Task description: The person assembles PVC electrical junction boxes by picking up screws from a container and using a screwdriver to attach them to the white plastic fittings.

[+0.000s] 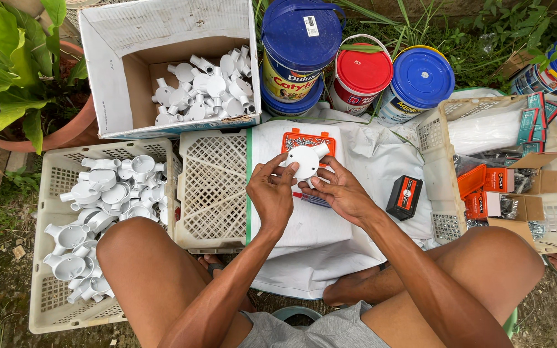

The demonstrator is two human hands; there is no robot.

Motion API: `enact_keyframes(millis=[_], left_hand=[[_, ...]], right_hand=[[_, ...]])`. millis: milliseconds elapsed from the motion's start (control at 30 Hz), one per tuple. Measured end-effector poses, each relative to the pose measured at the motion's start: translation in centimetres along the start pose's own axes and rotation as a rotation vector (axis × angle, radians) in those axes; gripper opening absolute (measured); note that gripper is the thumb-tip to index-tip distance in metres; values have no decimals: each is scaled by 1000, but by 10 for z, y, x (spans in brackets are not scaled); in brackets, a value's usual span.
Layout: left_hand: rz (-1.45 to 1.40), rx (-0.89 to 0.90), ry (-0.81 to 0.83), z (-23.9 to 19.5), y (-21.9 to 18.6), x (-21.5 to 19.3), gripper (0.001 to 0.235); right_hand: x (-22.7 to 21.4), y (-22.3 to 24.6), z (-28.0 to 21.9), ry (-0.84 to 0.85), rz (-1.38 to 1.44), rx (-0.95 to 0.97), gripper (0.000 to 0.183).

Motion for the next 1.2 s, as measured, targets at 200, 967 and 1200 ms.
enact_keyframes(millis=[200, 967, 1200], left_hand=[[10, 44, -16, -1, 0, -1, 25], [366, 221, -32, 4, -32, -11, 39], [136, 411, 513, 6, -58, 21, 46]], right_hand=[[5, 1, 1, -7, 48, -59, 40], [0, -4, 7, -19, 52, -109, 42], [1, -1, 6, 42, 56, -76, 38]])
Point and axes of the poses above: each hand's wrist, its own z-axis towards the middle knuckle, its own x-axis out of the palm, y = z × x, the point moved 9 cm from there along z, towards the middle knuckle, and after that the axes turned 8 degrees about z, right-handed, at the moved point
